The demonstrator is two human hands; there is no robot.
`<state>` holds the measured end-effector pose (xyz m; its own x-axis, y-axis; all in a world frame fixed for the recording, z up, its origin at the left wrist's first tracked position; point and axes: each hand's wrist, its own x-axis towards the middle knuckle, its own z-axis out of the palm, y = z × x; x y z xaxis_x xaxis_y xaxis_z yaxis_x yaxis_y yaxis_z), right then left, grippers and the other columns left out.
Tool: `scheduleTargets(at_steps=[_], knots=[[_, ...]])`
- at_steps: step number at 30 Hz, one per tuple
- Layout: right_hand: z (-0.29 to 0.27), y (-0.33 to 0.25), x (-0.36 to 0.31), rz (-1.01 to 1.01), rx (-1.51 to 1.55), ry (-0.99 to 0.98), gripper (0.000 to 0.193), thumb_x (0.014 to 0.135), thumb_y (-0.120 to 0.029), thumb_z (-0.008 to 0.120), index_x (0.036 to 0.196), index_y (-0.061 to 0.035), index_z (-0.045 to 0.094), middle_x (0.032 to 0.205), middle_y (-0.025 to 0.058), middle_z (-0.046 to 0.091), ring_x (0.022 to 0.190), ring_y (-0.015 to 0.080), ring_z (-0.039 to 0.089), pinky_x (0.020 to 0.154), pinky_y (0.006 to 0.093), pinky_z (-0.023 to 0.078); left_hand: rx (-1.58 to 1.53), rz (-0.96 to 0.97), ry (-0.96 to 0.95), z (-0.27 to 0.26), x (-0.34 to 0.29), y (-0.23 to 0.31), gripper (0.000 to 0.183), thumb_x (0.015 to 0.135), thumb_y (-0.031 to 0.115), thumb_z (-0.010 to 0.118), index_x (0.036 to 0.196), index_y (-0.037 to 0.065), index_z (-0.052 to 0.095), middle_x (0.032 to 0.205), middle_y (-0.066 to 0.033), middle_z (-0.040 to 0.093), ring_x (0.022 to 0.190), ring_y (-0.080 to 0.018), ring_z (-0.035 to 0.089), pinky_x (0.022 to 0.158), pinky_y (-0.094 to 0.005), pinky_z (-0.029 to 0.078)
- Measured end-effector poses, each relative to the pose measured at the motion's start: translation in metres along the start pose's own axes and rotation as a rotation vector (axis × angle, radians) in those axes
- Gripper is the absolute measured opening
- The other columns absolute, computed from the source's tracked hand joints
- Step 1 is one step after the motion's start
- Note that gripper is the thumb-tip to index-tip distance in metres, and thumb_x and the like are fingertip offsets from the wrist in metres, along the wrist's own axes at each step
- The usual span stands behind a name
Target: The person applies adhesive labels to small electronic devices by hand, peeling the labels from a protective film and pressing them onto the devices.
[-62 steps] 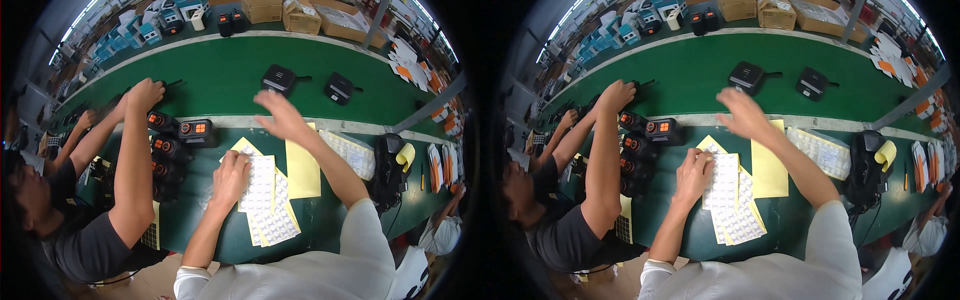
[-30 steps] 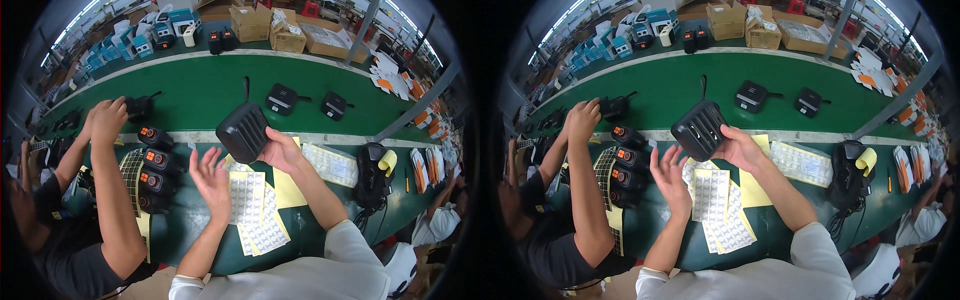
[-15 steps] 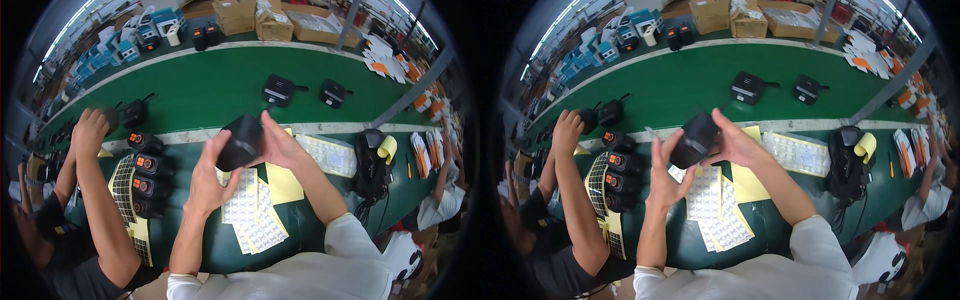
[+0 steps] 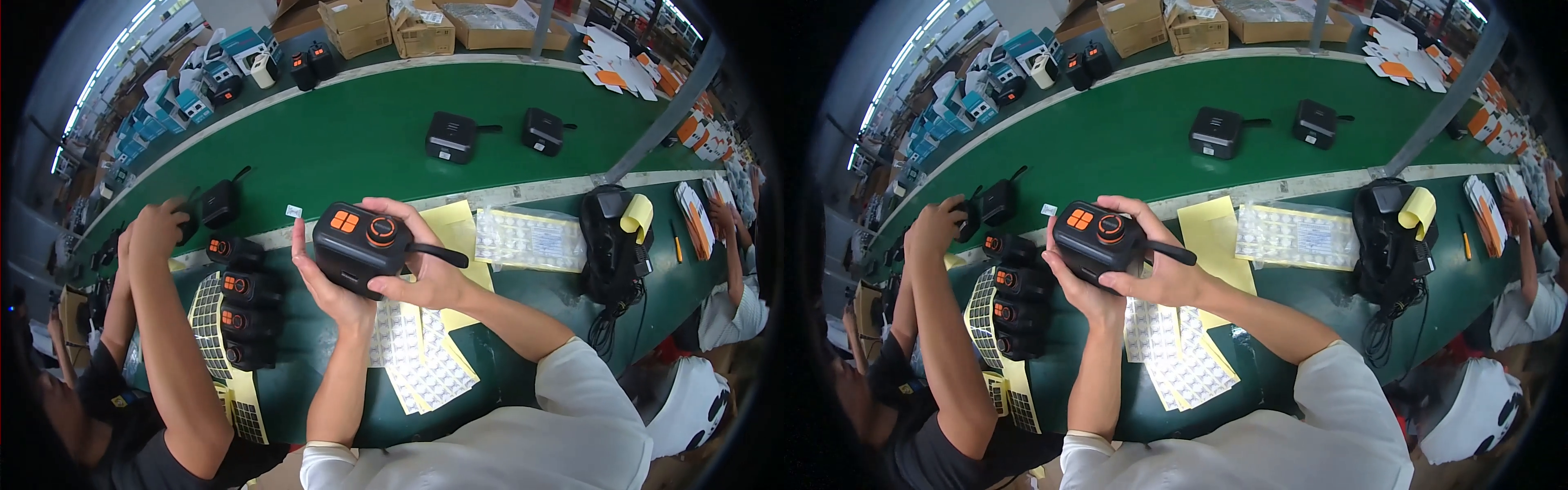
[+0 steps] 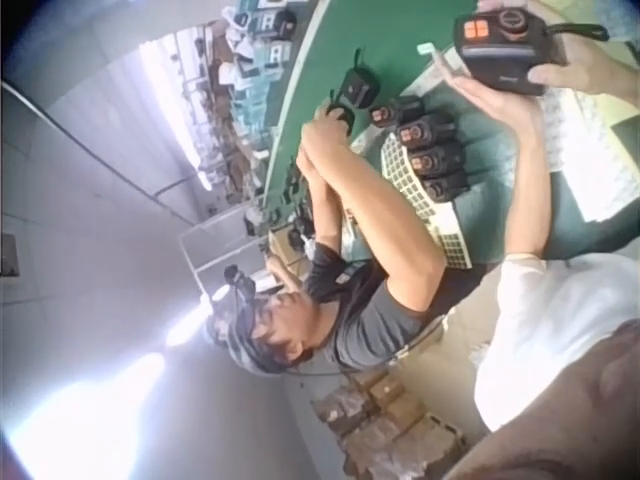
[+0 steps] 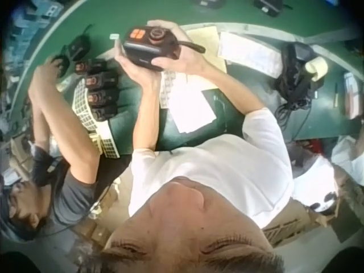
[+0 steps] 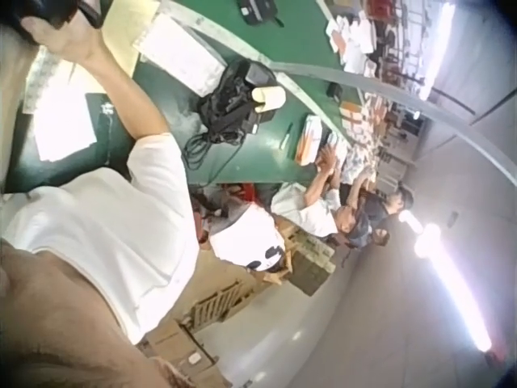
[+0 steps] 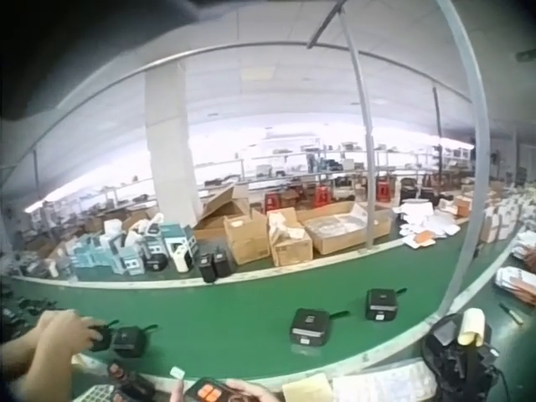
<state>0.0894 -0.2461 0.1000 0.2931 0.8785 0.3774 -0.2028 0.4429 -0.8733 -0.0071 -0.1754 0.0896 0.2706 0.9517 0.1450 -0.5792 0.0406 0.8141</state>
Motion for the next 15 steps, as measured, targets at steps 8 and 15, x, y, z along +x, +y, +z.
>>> scheduleTargets(at_steps=[8, 15], knots=[[-0.001, -0.001, 0.0, -0.153, -0.342, -0.075, 0.08, 0.072, -0.013, 0.074, 0.139, -0.0012, 0.03, 0.138, 0.0168, 0.041, 0.128, 0.0297, 0.042, 0.107, 0.0383, 0.034, 0.054, 0.135, 0.034, -0.009, 0.012, -0.004, 0.054, 0.099, 0.047, 0.027, 0.138, 0.009, 0.028, 0.11, -0.0167, 0.057, 0.099, -0.0241, 0.061, 0.084, -0.0358, 0.053], [-0.003, -0.001, 0.001, -0.174, -0.294, -0.056, 0.077, 0.074, -0.014, 0.073, 0.138, -0.002, 0.031, 0.128, 0.0148, 0.047, 0.12, 0.0246, 0.048, 0.102, 0.0356, 0.039, 0.138, 0.255, 0.033, 0.001, 0.008, 0.004, 0.058, 0.1, 0.045, 0.029, 0.137, 0.001, 0.024, 0.102, -0.0133, 0.06, 0.094, -0.0192, 0.059, 0.083, -0.0296, 0.048]])
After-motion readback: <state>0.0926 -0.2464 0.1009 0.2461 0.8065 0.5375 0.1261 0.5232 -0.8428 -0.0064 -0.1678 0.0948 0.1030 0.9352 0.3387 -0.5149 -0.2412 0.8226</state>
